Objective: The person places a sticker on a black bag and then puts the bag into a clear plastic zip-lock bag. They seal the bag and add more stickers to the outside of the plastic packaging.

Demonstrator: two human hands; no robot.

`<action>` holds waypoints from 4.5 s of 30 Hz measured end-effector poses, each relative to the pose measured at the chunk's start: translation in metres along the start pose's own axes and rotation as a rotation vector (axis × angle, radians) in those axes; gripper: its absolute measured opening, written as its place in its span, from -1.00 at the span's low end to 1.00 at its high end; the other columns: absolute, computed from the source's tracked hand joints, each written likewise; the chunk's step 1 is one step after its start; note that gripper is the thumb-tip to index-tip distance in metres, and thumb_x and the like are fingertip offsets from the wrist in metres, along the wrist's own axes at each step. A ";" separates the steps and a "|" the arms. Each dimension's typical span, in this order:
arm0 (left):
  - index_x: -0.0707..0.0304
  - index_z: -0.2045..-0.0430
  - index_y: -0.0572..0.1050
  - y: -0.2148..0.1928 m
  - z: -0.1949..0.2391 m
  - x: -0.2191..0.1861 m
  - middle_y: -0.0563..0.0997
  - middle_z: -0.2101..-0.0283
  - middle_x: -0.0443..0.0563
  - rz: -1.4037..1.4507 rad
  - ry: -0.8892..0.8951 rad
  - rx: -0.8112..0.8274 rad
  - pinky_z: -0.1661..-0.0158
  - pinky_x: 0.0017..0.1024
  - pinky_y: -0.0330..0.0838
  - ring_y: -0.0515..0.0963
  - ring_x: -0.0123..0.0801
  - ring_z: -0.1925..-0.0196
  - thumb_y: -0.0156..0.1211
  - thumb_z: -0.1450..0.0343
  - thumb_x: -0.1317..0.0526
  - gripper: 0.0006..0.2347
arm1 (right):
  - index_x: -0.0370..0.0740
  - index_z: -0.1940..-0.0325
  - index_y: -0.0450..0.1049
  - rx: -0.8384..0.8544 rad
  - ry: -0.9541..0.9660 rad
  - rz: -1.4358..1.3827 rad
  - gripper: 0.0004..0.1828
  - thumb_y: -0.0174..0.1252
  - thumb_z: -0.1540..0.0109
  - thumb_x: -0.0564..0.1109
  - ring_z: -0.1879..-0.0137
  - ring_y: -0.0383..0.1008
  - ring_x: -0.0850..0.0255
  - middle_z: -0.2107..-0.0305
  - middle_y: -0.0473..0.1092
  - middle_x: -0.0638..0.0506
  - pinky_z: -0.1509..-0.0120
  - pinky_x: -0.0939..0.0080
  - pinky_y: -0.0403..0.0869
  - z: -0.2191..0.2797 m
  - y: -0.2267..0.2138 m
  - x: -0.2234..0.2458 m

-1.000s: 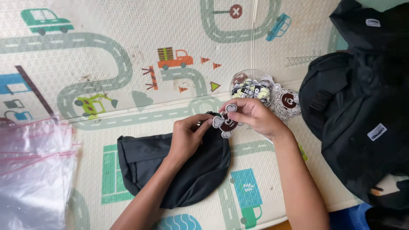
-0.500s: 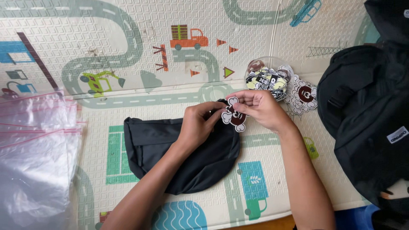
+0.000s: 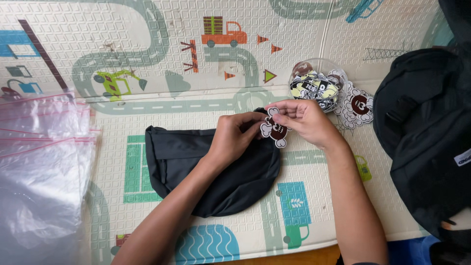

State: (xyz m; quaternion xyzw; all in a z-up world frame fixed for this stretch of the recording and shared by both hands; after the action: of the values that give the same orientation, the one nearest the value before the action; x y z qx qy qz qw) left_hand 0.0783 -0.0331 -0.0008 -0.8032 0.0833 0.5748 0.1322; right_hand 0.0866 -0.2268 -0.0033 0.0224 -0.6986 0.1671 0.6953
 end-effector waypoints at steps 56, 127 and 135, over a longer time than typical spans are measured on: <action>0.19 0.12 0.71 -0.009 -0.003 0.001 0.88 0.25 0.02 0.024 -0.154 -0.059 0.39 -0.58 0.69 0.78 -0.45 0.51 0.48 -0.50 0.35 -0.88 | -0.22 0.05 0.57 -0.098 -0.412 0.433 -0.92 0.31 -0.50 -0.18 -0.20 0.66 -0.13 -0.08 0.59 -0.15 -0.32 -0.19 0.59 0.011 0.029 0.071; 0.25 -0.14 0.36 -0.009 -0.004 0.022 0.79 0.26 0.07 0.101 -0.170 -0.013 0.44 -0.51 0.48 0.59 -0.39 0.60 0.31 -0.58 0.38 -0.71 | -0.20 -0.10 0.79 -0.086 -0.492 0.688 -0.82 0.51 -0.41 -0.20 0.06 0.66 -0.08 0.20 0.68 -0.09 -0.09 -0.06 0.57 0.012 0.037 0.064; 0.18 -0.03 0.45 -0.008 -0.003 0.025 0.80 0.28 -0.02 0.036 -0.160 0.011 0.44 -0.53 0.48 0.60 -0.39 0.61 0.37 -0.54 0.36 -0.76 | -0.33 -0.10 0.76 -0.038 -0.399 0.525 -0.83 0.43 -0.41 -0.30 0.13 0.66 0.00 0.23 0.67 -0.20 0.00 0.04 0.57 0.011 0.038 0.074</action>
State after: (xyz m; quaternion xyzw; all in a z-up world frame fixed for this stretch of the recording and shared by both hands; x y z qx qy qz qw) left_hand 0.0911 -0.0263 -0.0227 -0.7525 0.0898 0.6388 0.1325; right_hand 0.0637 -0.1789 0.0613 -0.1393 -0.8060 0.3200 0.4782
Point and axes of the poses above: each hand's wrist, its own z-axis away from the middle knuckle, its own y-axis out of the palm, x = y × z, the point moved 8 cm from there along -z, towards the middle knuckle
